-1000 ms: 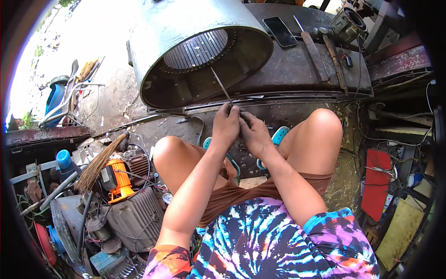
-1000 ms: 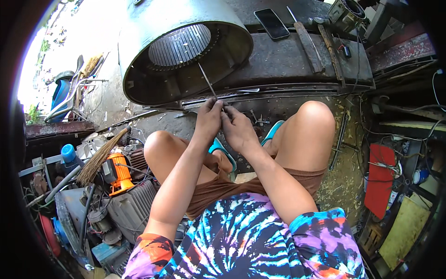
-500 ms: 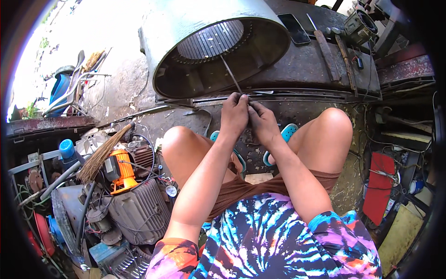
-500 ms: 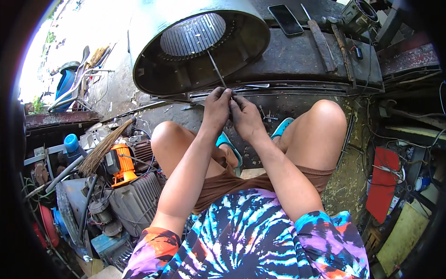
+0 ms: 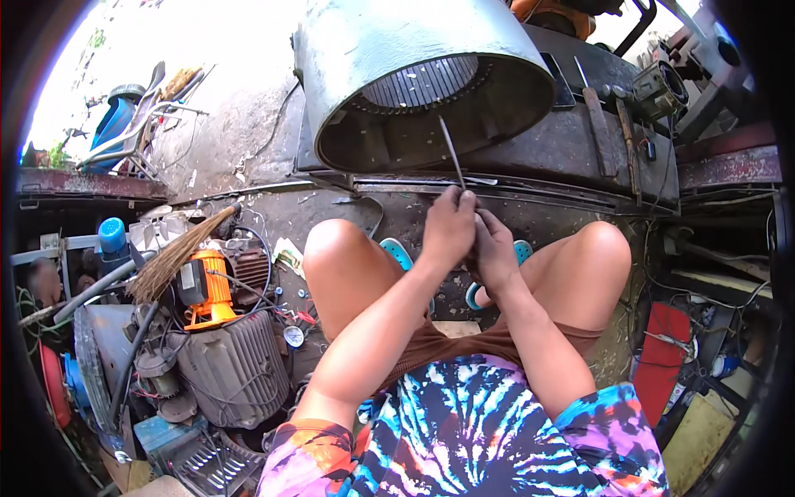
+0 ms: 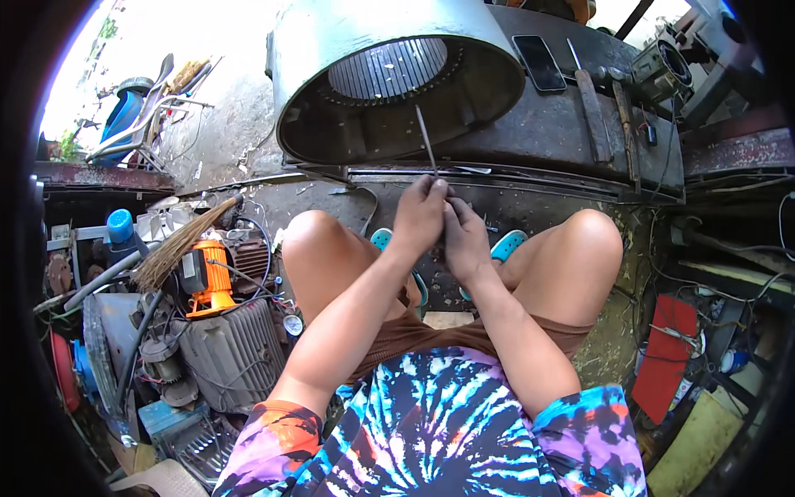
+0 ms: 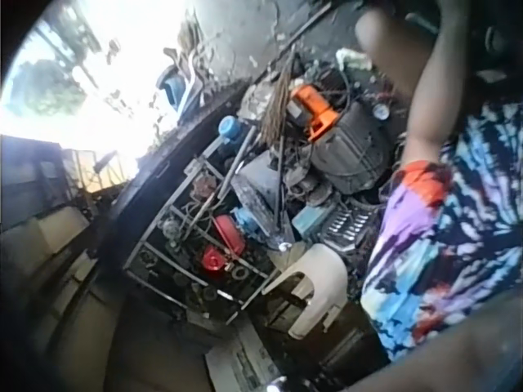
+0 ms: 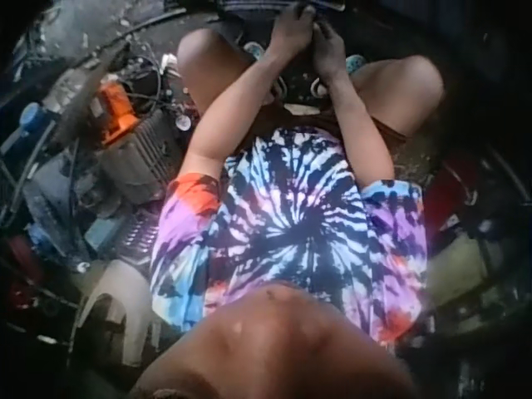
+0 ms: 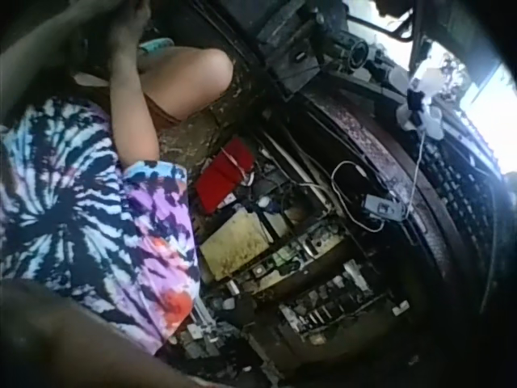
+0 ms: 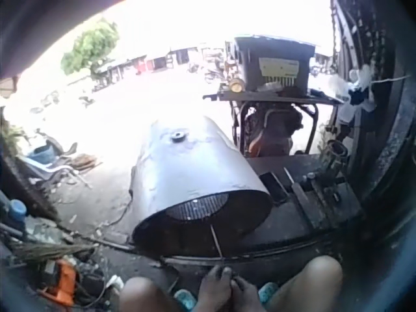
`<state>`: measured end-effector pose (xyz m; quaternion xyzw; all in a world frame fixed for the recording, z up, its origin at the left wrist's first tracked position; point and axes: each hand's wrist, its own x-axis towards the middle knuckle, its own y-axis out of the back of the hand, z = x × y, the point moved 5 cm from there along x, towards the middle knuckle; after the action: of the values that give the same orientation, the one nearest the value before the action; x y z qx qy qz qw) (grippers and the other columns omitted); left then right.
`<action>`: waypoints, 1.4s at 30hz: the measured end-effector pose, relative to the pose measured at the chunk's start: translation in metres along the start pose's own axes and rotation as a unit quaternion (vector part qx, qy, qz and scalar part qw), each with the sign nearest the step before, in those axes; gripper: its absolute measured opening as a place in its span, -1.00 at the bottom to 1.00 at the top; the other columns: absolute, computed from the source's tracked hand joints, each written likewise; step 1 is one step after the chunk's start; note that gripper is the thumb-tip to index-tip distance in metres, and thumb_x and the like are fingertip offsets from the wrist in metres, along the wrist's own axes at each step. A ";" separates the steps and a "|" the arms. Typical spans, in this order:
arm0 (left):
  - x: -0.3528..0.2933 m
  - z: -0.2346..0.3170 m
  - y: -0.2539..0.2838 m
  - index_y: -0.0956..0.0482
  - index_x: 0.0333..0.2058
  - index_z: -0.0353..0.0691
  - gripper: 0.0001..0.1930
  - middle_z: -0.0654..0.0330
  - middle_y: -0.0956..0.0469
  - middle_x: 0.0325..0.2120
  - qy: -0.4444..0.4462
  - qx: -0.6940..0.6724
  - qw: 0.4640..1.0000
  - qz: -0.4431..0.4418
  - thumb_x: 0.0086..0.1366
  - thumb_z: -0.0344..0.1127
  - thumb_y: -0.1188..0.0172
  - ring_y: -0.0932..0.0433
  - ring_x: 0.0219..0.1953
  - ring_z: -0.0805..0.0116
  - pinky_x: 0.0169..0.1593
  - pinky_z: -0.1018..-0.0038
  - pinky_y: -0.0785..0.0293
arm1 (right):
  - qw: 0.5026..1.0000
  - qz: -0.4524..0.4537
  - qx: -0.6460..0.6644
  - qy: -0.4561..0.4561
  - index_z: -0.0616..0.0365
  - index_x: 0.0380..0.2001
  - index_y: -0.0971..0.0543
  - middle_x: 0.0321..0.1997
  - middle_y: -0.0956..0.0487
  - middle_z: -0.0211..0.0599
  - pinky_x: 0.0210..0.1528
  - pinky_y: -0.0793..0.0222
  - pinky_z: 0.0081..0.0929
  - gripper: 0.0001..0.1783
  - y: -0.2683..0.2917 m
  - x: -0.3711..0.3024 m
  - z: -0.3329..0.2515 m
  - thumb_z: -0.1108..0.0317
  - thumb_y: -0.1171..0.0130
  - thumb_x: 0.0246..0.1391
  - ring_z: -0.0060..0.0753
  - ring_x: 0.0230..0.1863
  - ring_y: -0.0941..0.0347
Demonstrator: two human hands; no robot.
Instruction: Repairing a motor stator by manipulating internal wiring and components with a metal tool.
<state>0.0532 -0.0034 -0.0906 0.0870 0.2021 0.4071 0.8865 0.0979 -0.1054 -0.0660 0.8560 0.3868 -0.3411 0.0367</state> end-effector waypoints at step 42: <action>0.030 -0.011 -0.017 -0.50 -0.34 -0.24 -0.73 0.11 -0.59 -0.43 0.055 -0.276 0.958 -0.057 0.48 -0.25 0.08 -0.47 -0.43 0.41 -0.27 0.50 -0.43 | 0.970 -0.137 0.165 -0.119 -0.04 -0.18 -0.50 -0.61 -0.34 -0.53 -0.77 0.24 -0.68 -0.70 0.003 0.031 -0.005 0.03 0.10 0.39 -0.71 -0.77 -0.02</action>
<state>0.0778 0.0085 -0.1141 -0.1956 0.1351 0.3999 0.8852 0.1173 -0.0858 -0.0821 0.7426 0.4318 -0.5008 -0.1062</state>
